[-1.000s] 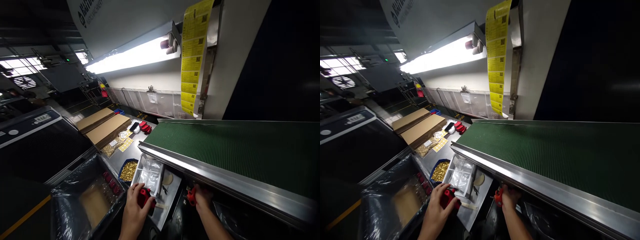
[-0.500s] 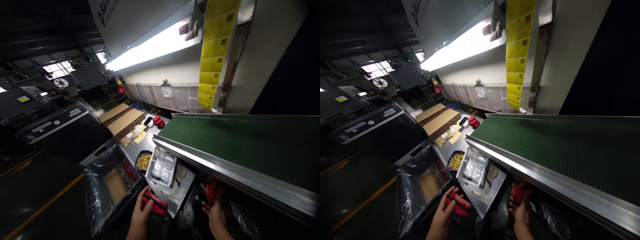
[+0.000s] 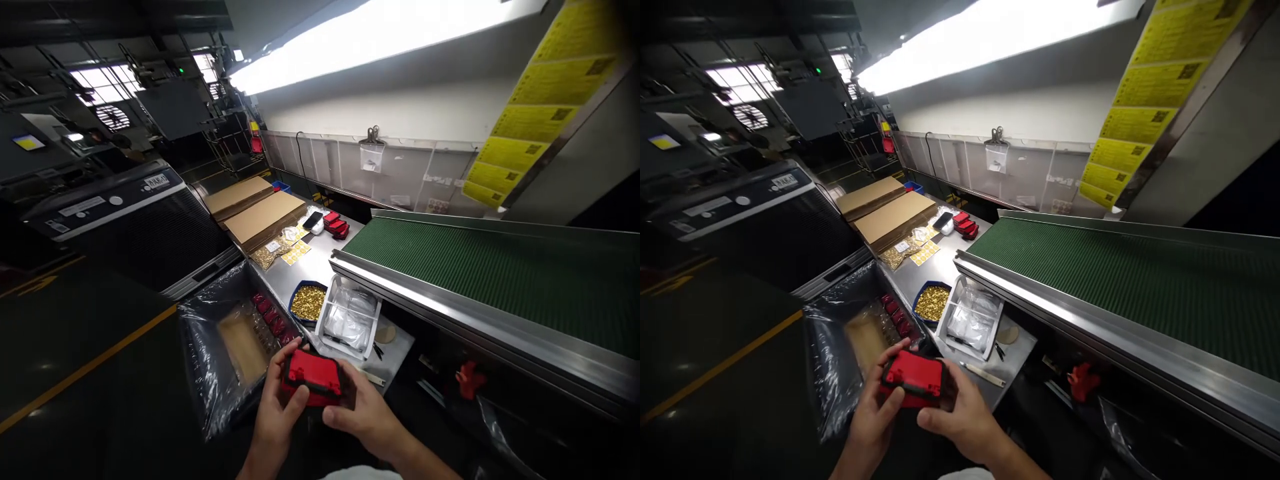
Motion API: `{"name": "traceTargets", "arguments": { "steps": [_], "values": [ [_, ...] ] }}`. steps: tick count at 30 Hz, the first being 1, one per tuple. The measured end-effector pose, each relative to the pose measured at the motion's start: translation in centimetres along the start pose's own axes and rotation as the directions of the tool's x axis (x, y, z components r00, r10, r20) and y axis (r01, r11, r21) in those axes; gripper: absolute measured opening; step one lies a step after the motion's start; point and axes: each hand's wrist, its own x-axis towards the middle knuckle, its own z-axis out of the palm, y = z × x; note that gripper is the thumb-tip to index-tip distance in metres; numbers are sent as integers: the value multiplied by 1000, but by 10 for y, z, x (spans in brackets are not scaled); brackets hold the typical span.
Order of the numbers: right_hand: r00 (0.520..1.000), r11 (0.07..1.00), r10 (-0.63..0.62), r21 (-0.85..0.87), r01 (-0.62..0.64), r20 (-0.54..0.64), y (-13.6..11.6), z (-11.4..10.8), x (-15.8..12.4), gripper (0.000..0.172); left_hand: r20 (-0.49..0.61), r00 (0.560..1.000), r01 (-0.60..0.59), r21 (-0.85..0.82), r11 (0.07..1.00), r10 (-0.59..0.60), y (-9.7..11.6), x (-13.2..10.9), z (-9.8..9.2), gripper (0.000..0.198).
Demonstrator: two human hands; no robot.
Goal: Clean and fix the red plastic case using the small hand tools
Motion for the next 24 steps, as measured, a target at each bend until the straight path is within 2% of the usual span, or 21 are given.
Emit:
{"name": "traceTargets", "arguments": {
  "steps": [2, 5, 8, 11, 17, 24],
  "values": [
    [996, 991, -63, -125, 54, -63, 0, 17, 10, 79, 93, 995, -37, -28, 999, 39, 9, 10, -26, 67],
    [987, 957, -117, -278, 83, -107, 2, 39, 24, 84, 267, 963, -28, -71, 997, 46, 22, 26, -68, 77],
    [982, 939, -142, -330, 95, -122, 4, 59, 40, 84, 361, 931, -24, -96, 995, 57, 26, 43, -104, 85],
    [979, 947, -130, -311, 76, -157, 14, 71, 60, 81, 410, 911, 6, -130, 992, 48, 22, 62, -129, 90],
    [983, 980, 10, -195, -47, -184, 52, 66, 99, 85, 410, 912, 45, -143, 989, 18, -10, 94, -156, 90],
    [991, 914, 39, -396, -86, -126, 56, 52, 118, 82, 359, 933, 73, -219, 973, 10, -34, 94, -166, 88]
  ]
}}
